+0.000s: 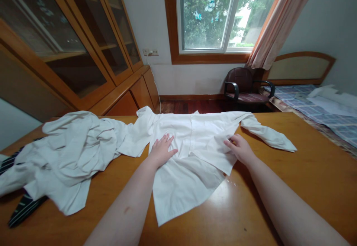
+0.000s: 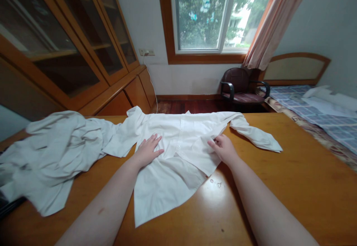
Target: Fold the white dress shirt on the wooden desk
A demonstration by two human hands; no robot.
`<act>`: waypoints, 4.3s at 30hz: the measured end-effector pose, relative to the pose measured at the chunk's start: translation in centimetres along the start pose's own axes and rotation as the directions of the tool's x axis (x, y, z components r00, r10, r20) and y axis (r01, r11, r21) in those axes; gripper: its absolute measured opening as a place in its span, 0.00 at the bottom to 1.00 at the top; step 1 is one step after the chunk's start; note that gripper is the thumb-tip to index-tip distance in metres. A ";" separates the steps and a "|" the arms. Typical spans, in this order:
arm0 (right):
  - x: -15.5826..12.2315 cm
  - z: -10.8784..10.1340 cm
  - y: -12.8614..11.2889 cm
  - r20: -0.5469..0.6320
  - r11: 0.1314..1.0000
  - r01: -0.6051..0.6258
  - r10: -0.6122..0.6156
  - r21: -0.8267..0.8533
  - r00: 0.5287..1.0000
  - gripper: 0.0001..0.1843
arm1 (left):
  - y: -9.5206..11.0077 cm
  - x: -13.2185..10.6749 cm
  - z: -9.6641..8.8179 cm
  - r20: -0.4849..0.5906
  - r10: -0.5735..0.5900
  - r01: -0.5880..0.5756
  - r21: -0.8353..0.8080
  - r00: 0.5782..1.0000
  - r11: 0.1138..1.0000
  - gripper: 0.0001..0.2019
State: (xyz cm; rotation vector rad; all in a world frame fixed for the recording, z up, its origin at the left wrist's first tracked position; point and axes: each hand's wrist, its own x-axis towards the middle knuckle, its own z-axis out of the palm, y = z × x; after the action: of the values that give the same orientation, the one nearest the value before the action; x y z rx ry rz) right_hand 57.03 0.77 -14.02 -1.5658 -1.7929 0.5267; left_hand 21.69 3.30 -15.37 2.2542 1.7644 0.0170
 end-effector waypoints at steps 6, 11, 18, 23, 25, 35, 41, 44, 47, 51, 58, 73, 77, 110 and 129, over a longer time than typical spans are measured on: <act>0.2 -0.3 -0.9 0.302 0.951 0.234 -0.167 -0.203 0.939 0.07 | -0.2 0.1 0.2 -0.004 0.003 -0.003 0.000 1.000 1.000 0.34; 0.3 0.2 -0.3 0.202 0.979 -0.034 0.075 -0.202 0.977 0.15 | -0.3 0.2 0.4 -0.007 0.013 -0.013 -0.001 1.000 1.000 0.34; -0.5 -0.4 -1.0 0.327 0.848 -0.402 0.293 0.344 0.898 0.18 | -0.1 0.0 0.0 0.004 0.010 -0.009 -0.007 1.000 1.000 0.34; -0.2 -1.0 -0.9 0.449 0.847 -0.527 0.448 0.064 0.774 0.22 | -0.2 0.0 0.1 0.000 0.004 -0.004 0.023 1.000 1.000 0.34; 0.3 -1.1 -0.4 0.287 0.858 -0.469 0.513 -0.210 0.809 0.22 | -0.2 0.0 0.2 -0.006 0.008 -0.008 0.025 1.000 1.000 0.33; -0.9 -2.4 -1.5 0.836 0.955 -0.272 0.240 -0.114 0.493 0.22 | -0.1 -0.2 -0.2 0.025 0.008 -0.008 0.001 1.000 1.000 0.33; -1.4 -4.2 -1.4 0.913 0.870 -0.472 0.069 0.142 0.401 0.30 | -0.1 -0.1 -0.2 0.035 0.013 -0.012 -0.014 0.999 1.000 0.34; -1.1 -4.8 -0.2 0.784 0.894 -0.433 0.349 -0.114 0.514 0.28 | -0.1 -0.1 -0.2 0.035 0.011 -0.010 -0.021 0.999 1.000 0.34; -0.3 -4.5 1.3 0.545 0.862 -0.381 0.506 -0.333 0.669 0.32 | -0.1 -0.1 -0.1 0.030 0.010 -0.010 -0.020 0.999 1.000 0.34; 0.6 -3.5 1.9 0.158 0.763 -0.457 0.576 -0.457 0.802 0.35 | -0.1 0.0 -0.1 0.032 0.004 -0.004 -0.009 0.999 1.000 0.34; -0.2 -1.2 -0.6 0.154 0.941 0.154 -0.111 -0.302 0.982 0.20 | -0.2 0.0 0.1 0.020 0.009 -0.009 -0.013 1.000 1.000 0.34; -0.7 1.1 -0.5 0.102 0.830 -0.103 0.188 -0.548 0.977 0.31 | -0.5 0.2 0.4 0.011 0.020 -0.020 -0.018 1.000 1.000 0.34; -0.4 1.3 -1.1 0.015 0.796 -0.252 0.311 -0.551 0.950 0.28 | -0.4 0.1 0.2 0.015 0.018 -0.018 -0.016 1.000 1.000 0.34; -0.9 -2.0 -1.3 0.131 0.687 -0.119 0.300 -0.717 0.945 0.20 | -0.1 0.0 0.0 0.024 0.026 -0.026 -0.027 0.999 0.999 0.34; -0.7 2.8 0.4 0.345 0.865 0.134 0.048 -0.484 0.937 0.37 | 1.6 -1.1 -1.6 -0.154 0.112 -0.122 -0.051 0.982 0.991 0.24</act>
State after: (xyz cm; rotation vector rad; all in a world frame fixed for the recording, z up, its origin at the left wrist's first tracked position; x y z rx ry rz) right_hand 55.36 0.58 -16.35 -1.8542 -2.3757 0.3396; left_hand 22.68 2.25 -13.32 2.3649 1.6753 0.2681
